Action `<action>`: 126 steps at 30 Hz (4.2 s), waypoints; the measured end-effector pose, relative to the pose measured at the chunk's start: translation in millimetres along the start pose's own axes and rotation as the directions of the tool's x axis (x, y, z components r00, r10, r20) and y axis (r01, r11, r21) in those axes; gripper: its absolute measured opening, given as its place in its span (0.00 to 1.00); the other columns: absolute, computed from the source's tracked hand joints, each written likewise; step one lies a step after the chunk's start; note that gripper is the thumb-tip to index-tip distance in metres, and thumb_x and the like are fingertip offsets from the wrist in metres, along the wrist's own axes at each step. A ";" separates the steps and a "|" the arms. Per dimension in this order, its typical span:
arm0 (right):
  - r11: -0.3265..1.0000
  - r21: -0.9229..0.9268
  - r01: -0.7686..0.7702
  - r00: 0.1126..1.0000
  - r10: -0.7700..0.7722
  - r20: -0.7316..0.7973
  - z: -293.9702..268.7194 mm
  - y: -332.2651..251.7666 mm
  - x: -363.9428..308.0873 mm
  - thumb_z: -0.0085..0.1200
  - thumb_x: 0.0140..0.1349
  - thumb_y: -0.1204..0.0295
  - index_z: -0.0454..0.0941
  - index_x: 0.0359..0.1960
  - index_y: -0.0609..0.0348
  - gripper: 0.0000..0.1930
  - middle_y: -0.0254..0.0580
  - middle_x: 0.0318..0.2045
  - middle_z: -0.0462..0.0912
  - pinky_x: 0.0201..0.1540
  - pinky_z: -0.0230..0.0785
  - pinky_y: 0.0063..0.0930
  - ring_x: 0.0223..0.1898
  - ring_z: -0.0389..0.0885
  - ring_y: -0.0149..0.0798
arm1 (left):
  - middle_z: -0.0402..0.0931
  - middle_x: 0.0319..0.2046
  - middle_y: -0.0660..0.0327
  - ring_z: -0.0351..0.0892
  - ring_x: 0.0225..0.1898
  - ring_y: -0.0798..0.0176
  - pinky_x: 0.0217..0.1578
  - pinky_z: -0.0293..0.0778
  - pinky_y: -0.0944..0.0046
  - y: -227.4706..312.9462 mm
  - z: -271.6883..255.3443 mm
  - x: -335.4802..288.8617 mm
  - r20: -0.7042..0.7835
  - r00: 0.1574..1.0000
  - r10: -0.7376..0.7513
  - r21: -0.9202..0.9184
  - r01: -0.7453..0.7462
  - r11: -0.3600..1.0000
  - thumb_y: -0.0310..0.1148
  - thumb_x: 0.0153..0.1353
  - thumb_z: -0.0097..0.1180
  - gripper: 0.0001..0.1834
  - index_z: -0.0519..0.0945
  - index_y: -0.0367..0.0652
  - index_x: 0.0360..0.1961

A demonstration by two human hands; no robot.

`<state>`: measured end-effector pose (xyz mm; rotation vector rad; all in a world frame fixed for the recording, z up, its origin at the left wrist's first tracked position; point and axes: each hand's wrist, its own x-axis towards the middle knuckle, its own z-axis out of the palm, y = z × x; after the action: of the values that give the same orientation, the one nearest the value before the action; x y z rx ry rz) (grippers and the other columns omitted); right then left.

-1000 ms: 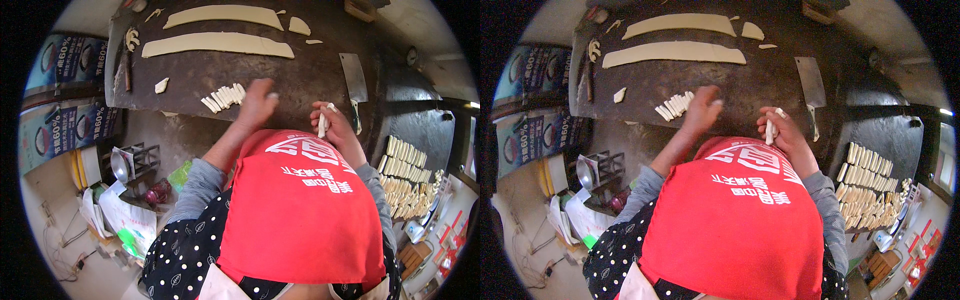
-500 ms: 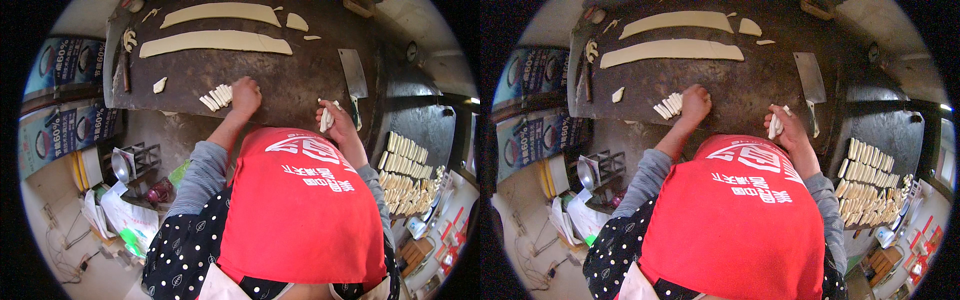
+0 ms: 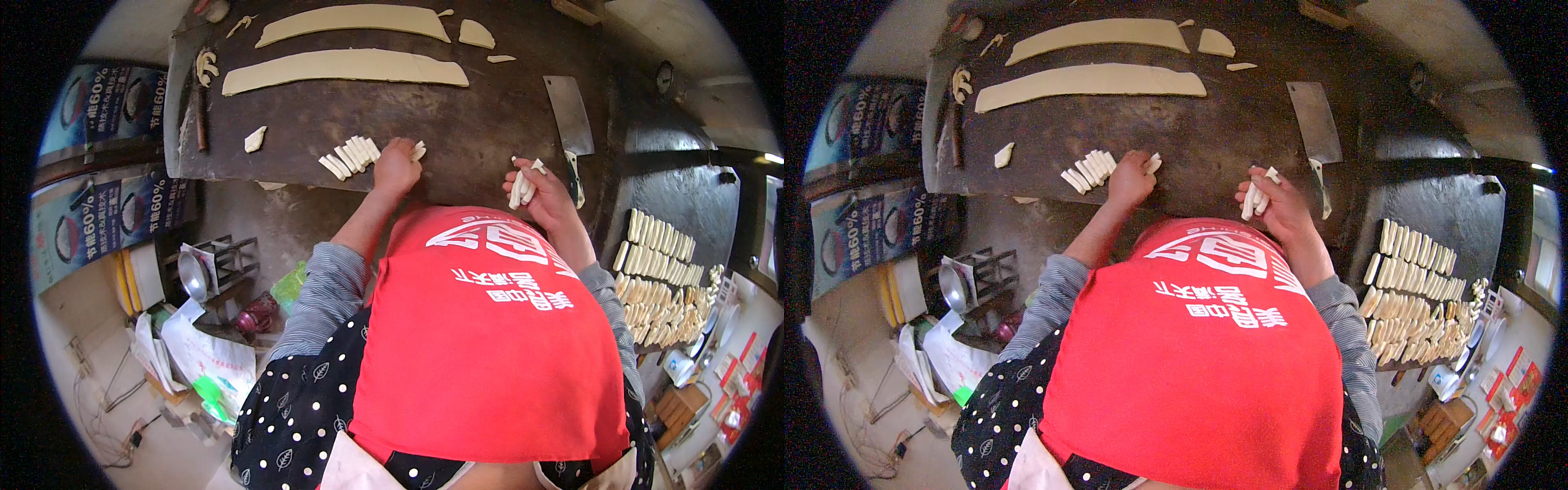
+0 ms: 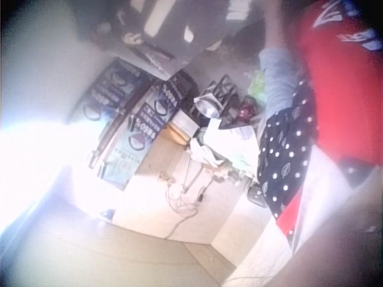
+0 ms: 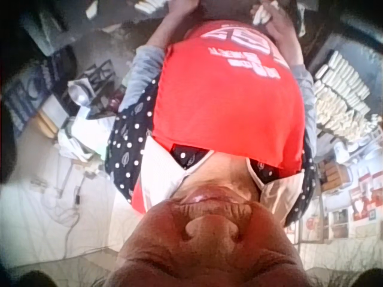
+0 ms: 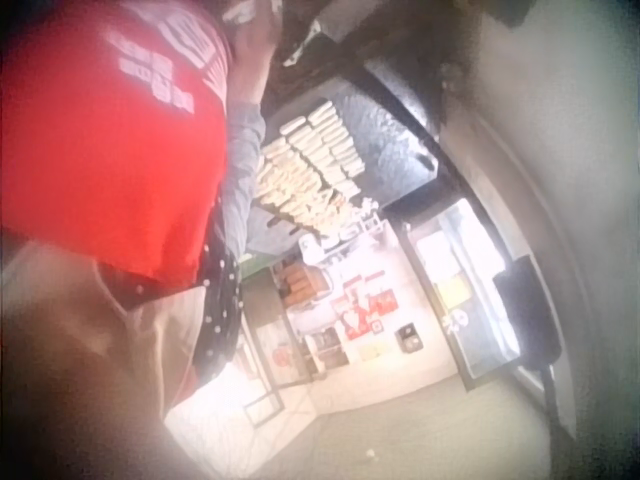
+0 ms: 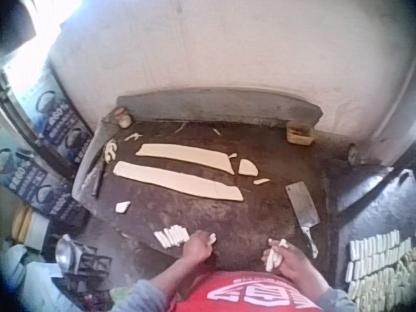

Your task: The person cuts long strips of dough into small pieces using a cleaver, then shapes each piece by hand and places them in rows on a large flat surface. The person repeats this cycle, cutting more dough and arranging the shaped pieces.

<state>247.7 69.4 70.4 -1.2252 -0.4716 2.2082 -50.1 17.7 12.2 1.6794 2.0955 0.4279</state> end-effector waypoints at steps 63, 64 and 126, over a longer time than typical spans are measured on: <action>0.778 -0.531 0.334 0.862 -0.481 -0.162 -46.8 -19.5 -64.0 0.66 0.39 0.66 0.79 0.40 0.58 0.23 0.43 0.33 0.83 0.41 0.72 0.29 0.34 0.80 0.35 | 0.75 0.38 0.55 0.74 0.30 0.71 0.28 0.70 0.73 239.7 -11.4 -17.9 0.731 0.646 0.220 -0.561 0.385 0.733 0.20 0.55 0.43 0.35 0.55 0.40 0.67; 0.775 -0.526 0.352 0.855 -0.495 -0.158 -47.7 -17.6 -67.5 0.65 0.39 0.66 0.79 0.40 0.59 0.23 0.45 0.33 0.83 0.42 0.73 0.31 0.35 0.81 0.37 | 0.75 0.35 0.58 0.70 0.25 0.73 0.23 0.65 0.74 240.6 -9.0 -18.7 0.712 0.633 0.305 -0.628 0.378 0.680 0.20 0.54 0.44 0.37 0.53 0.40 0.68; -0.093 0.176 0.980 0.171 -0.063 -0.983 -271.5 513.5 -679.6 0.62 0.53 0.70 0.73 0.45 0.54 0.17 0.38 0.32 0.80 0.33 0.78 0.34 0.33 0.81 0.38 | 0.75 0.36 0.60 0.77 0.37 0.66 0.41 0.76 0.67 475.5 280.3 -579.7 0.927 -0.245 0.283 -0.204 0.302 0.931 0.28 0.64 0.49 0.10 0.73 0.39 0.46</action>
<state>609.8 -747.7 92.7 -0.7134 0.5287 0.4279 598.5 -446.9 75.8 0.9121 0.5353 -0.5267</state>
